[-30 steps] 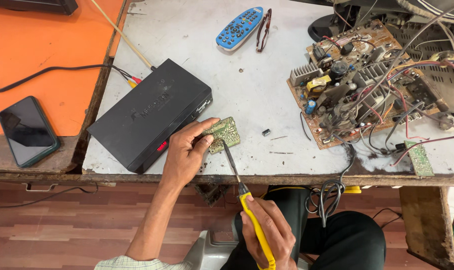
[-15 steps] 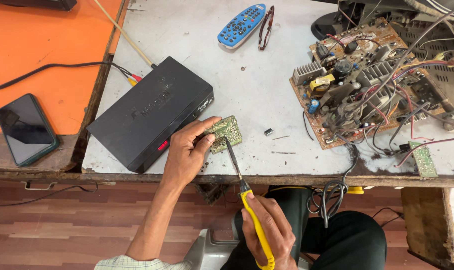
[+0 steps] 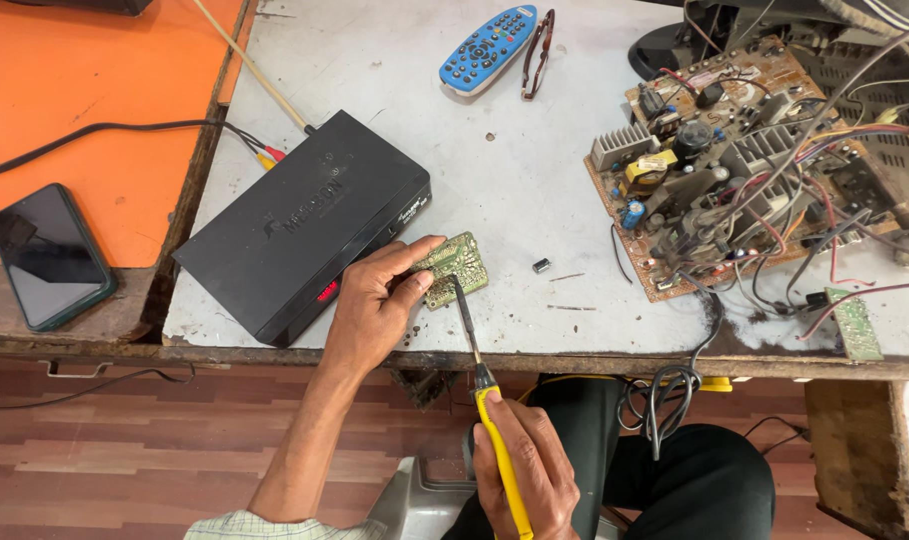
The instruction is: The person uses a soldering iron to apply solder to a small green circuit board, then uses a screwdriver to remove a white connector from the board. They inspect the connector and continue soldering its pins. The work is performed at a cluttered electronics repair bench.
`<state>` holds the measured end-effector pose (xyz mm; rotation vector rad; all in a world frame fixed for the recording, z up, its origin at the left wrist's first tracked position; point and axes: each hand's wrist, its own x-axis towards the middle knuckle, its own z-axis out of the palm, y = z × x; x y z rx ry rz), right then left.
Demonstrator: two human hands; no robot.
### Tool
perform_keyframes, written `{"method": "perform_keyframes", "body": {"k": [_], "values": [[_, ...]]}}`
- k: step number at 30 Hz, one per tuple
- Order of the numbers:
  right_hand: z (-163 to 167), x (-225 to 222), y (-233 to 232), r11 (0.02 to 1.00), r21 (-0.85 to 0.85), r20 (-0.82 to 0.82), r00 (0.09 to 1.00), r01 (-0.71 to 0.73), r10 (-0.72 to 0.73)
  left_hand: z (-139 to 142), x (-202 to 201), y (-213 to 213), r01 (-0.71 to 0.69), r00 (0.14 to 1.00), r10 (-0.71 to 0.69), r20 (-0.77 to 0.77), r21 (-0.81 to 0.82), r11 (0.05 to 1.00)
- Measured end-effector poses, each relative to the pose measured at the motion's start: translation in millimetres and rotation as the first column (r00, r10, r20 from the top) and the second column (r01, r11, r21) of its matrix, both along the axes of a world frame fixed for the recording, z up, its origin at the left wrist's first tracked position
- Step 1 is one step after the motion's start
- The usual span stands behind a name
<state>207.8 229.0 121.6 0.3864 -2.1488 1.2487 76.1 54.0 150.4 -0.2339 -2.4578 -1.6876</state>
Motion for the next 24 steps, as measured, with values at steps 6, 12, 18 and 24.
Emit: {"method": "perform_keyframes", "body": {"k": [6,12,18,24], "values": [[9,5,-4,0.998,0.037,0.096,0.994,0.048,-0.051,-6,0,0,0.015,1.000,-0.015,-0.027,0.006,1.000],[18,4,-8,0.995,-0.025,0.090,0.991,0.101,-0.098,-10,-1,-1,0.023,0.998,-0.023,-0.067,0.003,1.000],[22,1,-7,0.990,-0.007,0.135,0.981,0.143,-0.141,-12,0,-1,0.013,0.998,-0.014,-0.064,-0.017,1.000],[22,0,-5,0.984,-0.060,0.167,0.974,0.165,-0.153,-15,0,0,0.012,0.999,-0.012,-0.048,0.000,1.000]]}}
